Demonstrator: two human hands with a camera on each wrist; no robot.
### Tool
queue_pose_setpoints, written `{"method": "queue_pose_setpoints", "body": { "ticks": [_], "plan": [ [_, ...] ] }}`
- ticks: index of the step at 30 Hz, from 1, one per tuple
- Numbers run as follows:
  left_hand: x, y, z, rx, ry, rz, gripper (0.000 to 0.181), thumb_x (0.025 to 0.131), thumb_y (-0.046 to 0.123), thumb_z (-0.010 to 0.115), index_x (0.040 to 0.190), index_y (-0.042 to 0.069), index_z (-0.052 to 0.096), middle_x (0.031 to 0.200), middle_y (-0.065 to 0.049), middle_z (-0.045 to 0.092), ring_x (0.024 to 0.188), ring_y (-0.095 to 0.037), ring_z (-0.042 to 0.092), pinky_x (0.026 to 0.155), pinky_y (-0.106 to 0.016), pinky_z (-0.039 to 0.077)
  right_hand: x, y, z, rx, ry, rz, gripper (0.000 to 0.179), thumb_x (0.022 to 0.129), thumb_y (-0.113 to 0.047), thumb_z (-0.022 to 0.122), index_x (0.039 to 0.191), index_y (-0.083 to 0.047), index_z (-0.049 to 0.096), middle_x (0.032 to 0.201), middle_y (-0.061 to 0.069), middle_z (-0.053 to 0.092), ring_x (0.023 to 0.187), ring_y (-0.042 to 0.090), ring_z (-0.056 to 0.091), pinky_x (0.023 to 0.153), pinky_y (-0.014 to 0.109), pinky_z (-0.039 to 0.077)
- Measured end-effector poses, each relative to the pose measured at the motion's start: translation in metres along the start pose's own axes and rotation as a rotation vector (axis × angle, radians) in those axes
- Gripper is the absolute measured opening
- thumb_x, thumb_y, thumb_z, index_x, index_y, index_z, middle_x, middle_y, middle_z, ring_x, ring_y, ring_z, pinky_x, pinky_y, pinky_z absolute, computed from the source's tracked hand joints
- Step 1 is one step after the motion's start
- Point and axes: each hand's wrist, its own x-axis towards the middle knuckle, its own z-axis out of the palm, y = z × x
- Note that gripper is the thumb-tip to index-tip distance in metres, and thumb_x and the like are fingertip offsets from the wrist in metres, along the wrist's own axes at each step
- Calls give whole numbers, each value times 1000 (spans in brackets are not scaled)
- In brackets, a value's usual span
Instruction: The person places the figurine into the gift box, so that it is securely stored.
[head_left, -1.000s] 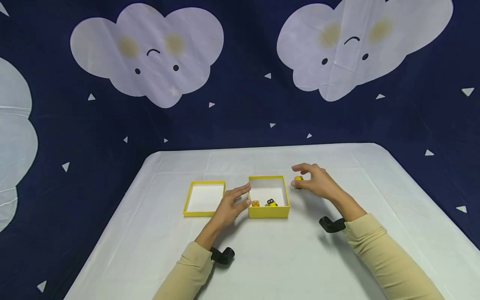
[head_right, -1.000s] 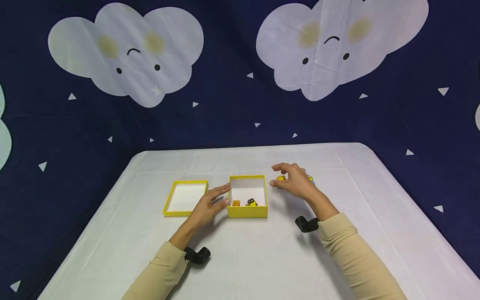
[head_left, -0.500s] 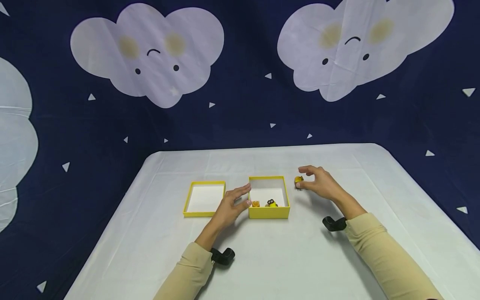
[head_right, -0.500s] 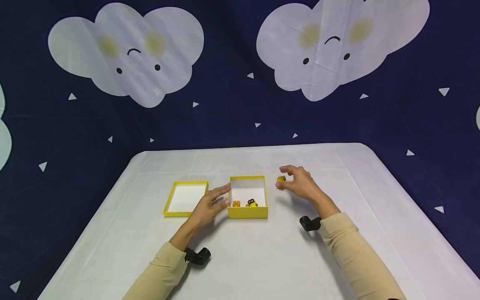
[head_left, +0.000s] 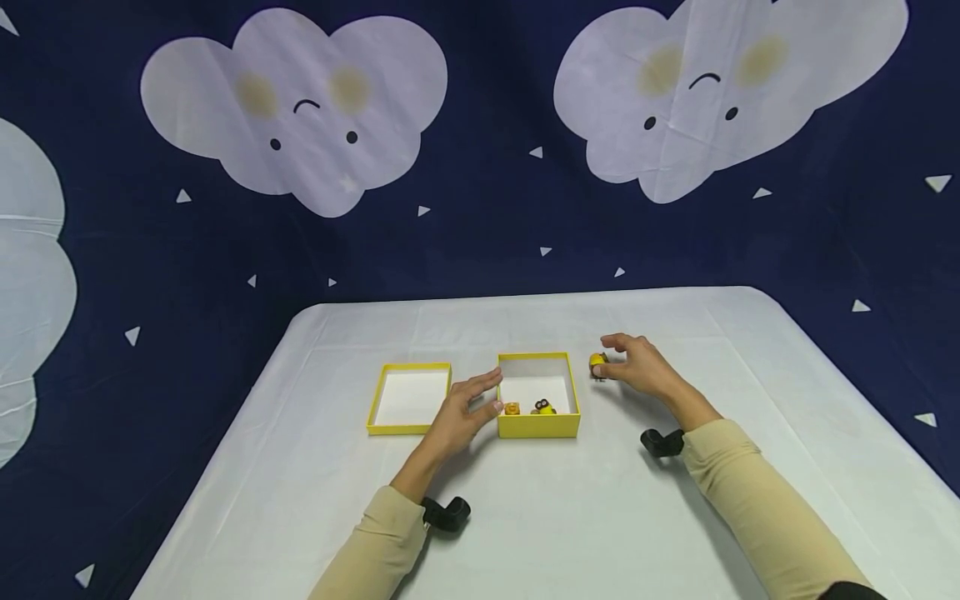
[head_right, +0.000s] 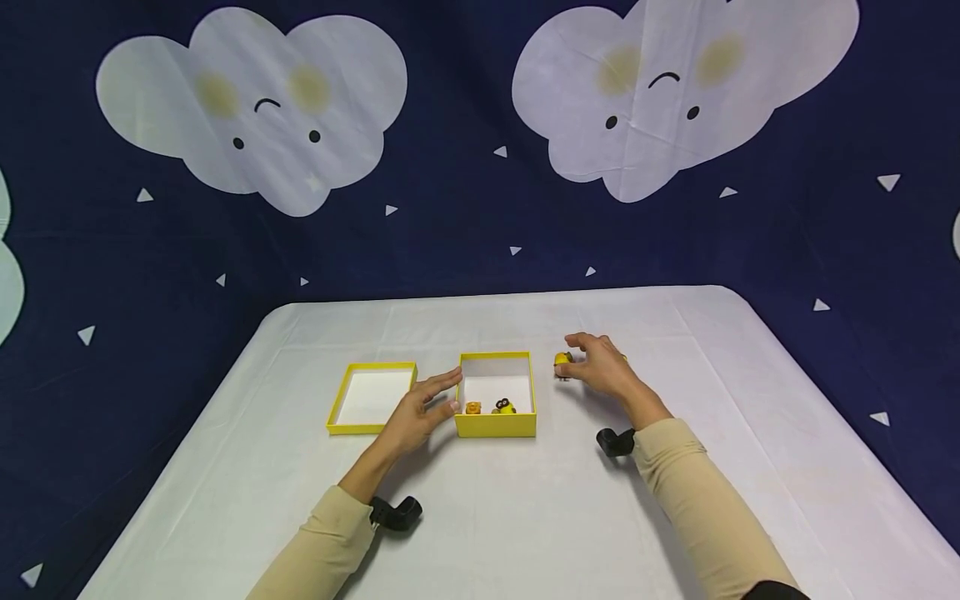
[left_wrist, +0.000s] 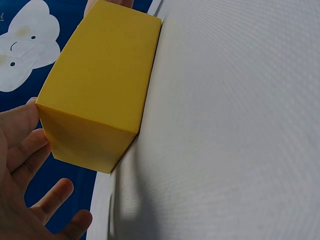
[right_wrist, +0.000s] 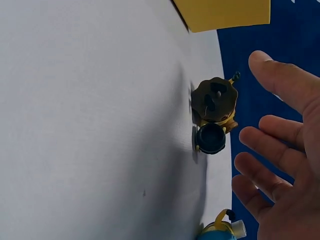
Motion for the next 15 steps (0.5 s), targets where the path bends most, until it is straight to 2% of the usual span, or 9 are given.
{"method": "queue_pose_setpoints", "body": {
  "ticks": [7,15],
  "plan": [
    [0,-1,1,-14,7,-10,47,90,16,63,135,11,52,146,6,45,132,-25,38,110,-52,30,6,5,2,-33,-37,14,67,83,-36,70,136,-2,47,134,27,50,125,42,41,104,58,34],
    [0,-2,1,-23,7,-4,45,91,17,62,135,12,53,146,5,46,132,-25,38,110,-54,30,8,5,3,-72,-48,-16,66,81,-34,72,134,-2,50,133,22,54,124,41,43,104,58,33]
  ]
}}
